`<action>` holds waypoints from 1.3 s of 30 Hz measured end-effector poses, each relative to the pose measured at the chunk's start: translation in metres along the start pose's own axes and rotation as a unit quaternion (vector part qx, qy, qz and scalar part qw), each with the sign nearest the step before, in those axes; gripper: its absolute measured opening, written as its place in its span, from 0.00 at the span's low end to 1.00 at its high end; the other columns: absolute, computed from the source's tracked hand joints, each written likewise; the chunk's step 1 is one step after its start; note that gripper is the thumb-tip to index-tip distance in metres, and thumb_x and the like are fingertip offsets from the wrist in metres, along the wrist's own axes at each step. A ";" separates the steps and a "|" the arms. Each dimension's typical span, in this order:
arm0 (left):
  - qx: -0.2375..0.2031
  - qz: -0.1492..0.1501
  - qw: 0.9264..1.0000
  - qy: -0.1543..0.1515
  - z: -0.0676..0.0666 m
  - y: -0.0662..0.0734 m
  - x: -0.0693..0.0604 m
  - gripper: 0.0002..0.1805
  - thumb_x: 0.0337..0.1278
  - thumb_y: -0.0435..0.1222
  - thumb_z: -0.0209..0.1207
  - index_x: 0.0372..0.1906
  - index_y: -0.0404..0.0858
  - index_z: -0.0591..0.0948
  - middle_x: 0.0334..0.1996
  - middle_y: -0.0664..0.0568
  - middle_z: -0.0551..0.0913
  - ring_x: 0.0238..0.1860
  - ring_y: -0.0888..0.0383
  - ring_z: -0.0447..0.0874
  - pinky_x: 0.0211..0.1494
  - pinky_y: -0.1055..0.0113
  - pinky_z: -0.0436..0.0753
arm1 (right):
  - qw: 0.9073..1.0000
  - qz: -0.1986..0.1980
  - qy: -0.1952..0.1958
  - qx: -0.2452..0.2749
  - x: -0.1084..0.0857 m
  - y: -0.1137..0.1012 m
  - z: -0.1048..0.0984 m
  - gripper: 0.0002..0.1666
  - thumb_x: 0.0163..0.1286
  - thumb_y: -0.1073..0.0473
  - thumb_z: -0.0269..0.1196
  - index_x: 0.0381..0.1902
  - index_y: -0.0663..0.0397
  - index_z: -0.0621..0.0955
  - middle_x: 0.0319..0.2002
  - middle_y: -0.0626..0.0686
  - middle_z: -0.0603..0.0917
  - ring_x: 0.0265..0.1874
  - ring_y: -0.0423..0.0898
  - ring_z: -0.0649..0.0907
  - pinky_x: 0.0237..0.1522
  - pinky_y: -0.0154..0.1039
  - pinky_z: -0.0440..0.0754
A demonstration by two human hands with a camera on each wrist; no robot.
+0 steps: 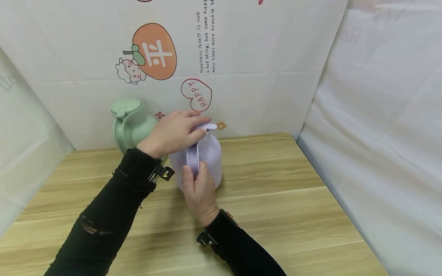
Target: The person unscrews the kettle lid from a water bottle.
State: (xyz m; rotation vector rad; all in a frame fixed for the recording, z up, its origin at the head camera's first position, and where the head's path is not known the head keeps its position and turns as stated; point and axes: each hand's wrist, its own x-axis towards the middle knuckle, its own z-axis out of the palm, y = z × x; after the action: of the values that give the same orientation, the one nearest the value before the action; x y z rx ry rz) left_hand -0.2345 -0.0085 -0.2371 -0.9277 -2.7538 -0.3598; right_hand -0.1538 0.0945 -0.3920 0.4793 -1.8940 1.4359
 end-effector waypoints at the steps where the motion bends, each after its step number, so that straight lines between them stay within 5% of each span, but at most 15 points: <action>1: 0.004 -0.003 1.000 0.001 0.000 0.001 0.000 0.26 0.74 0.50 0.46 0.71 0.55 0.79 0.70 0.48 0.78 0.73 0.49 0.72 0.77 0.52 0.65 | 1.000 -0.004 0.003 -0.009 0.000 0.001 0.000 0.12 0.83 0.56 0.55 0.41 0.60 0.73 0.24 0.50 0.80 0.21 0.41 0.79 0.25 0.33 0.76; 16: 0.053 -0.075 0.996 0.022 0.003 0.012 0.001 0.29 0.74 0.64 0.46 0.71 0.62 0.78 0.65 0.46 0.80 0.61 0.41 0.76 0.58 0.47 0.76 | 0.999 -0.005 0.018 -0.034 -0.001 0.001 0.001 0.19 0.84 0.49 0.53 0.44 0.62 0.73 0.26 0.52 0.76 0.25 0.43 0.76 0.28 0.37 0.75; 39: 0.093 -0.131 0.987 0.027 0.003 0.019 0.003 0.38 0.66 0.76 0.41 0.70 0.62 0.78 0.49 0.43 0.81 0.44 0.47 0.73 0.39 0.53 0.76 | 0.999 -0.017 0.023 -0.044 -0.003 0.003 0.002 0.21 0.84 0.47 0.52 0.44 0.63 0.74 0.27 0.52 0.76 0.26 0.46 0.76 0.30 0.39 0.76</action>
State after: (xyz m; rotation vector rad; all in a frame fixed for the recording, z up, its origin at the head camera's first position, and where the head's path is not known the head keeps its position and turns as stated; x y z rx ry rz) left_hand -0.2259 0.0087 -0.2363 -0.5057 -2.8027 -0.1620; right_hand -0.1544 0.0927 -0.3964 0.4306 -1.8944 1.3237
